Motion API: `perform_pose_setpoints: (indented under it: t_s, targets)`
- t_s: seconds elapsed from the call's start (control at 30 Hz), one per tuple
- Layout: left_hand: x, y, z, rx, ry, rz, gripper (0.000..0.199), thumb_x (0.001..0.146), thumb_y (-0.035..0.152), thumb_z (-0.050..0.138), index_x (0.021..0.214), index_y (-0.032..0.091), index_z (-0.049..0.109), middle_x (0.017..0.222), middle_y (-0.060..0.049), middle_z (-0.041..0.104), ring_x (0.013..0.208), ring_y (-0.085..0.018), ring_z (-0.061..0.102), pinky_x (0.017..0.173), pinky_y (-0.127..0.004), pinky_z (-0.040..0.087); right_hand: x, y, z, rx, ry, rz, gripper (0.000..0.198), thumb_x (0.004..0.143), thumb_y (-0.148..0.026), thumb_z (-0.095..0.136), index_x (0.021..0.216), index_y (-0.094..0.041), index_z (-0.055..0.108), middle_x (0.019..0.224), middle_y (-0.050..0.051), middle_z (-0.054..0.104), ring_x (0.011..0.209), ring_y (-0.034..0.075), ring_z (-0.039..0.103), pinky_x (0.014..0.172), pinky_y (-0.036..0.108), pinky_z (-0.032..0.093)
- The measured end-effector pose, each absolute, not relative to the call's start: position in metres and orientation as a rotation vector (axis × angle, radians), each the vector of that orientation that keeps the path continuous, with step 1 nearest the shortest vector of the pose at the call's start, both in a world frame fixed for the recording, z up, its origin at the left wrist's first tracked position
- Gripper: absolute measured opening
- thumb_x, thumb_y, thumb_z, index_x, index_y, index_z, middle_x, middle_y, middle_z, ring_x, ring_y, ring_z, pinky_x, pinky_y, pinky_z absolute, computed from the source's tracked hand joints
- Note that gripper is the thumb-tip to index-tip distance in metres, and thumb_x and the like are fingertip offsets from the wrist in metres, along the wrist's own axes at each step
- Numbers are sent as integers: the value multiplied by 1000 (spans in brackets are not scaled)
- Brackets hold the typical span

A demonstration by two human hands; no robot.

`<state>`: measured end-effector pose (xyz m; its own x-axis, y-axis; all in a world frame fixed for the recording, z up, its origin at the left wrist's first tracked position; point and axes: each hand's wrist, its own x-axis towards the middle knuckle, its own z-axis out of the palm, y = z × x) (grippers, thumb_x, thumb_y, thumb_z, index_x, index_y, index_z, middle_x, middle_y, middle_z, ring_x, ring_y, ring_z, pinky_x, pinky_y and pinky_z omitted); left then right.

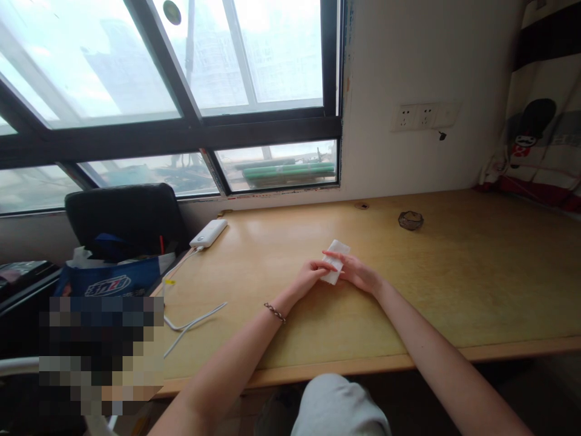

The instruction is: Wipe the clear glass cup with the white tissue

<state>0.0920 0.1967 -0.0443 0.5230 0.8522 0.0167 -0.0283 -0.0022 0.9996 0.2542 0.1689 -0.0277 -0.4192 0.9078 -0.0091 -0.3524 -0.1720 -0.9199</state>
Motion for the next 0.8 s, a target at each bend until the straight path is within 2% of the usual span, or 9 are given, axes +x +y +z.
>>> perform_pose_setpoints:
  t_s: [0.17,0.43,0.8]
  targets:
    - [91,197,-50,1272,685,782,19,62,24,57,73,11,64,65,-5,64,61,-18,60,65,-29,44,258,175,-30,-780,-1024,1575,44,72,-48,52,107,-23,55,100,5,58,89,18,54,71,30,45]
    - [90,197,-48,1296,702,780,20,62,22,54,74,8,62,71,-9,64,64,-18,62,64,-27,46,260,181,-34,-829,-913,1434,41,70,-48,52,103,-24,57,103,2,57,89,16,55,72,26,45]
    - [89,197,-45,1251,678,771,19,62,21,54,73,8,61,67,-9,64,65,-18,61,67,-29,46,270,195,-45,-870,-757,1269,44,68,-48,54,102,-21,57,99,4,58,84,17,56,67,26,46]
